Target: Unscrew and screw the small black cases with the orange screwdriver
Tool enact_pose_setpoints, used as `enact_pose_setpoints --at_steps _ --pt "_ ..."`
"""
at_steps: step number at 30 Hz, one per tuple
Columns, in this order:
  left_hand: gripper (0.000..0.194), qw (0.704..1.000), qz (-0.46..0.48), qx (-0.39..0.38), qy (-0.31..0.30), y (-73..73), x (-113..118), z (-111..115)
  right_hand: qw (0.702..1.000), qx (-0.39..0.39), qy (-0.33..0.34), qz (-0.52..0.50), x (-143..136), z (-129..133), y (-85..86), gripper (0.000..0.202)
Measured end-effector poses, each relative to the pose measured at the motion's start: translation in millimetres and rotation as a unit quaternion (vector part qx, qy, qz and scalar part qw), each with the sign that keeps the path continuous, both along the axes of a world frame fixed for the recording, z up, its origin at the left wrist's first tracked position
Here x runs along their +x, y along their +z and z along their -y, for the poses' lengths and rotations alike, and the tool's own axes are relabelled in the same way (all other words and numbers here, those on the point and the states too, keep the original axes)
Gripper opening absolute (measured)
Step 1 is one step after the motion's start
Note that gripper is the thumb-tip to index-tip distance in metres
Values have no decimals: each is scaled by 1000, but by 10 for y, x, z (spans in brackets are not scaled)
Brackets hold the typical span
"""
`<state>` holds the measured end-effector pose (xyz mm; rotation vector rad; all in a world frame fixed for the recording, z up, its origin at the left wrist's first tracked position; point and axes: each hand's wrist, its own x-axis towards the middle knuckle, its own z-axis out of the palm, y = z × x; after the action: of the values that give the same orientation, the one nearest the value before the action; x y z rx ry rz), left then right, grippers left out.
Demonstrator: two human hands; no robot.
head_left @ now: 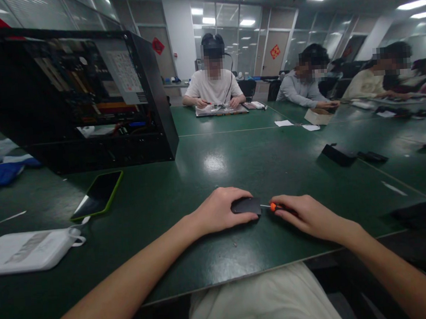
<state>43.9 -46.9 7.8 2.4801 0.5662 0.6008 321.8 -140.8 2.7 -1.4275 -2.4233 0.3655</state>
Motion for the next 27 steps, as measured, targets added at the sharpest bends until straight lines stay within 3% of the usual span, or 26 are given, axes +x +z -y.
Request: enact_pose_setpoints --at_steps 5,12,19,27 --pt "48 1000 11 -13 -12 27 -47 -28 999 18 9 26 -105 -84 12 37" --pt "44 999 -39 -17 -16 155 -318 -170 999 6 42 15 1 -6 71 30" --pt "44 999 -14 -7 52 81 -238 -152 999 26 22 4 -1 -29 75 33" --pt "45 999 -34 -33 22 121 -315 -215 999 25 8 -34 71 -19 17 31"
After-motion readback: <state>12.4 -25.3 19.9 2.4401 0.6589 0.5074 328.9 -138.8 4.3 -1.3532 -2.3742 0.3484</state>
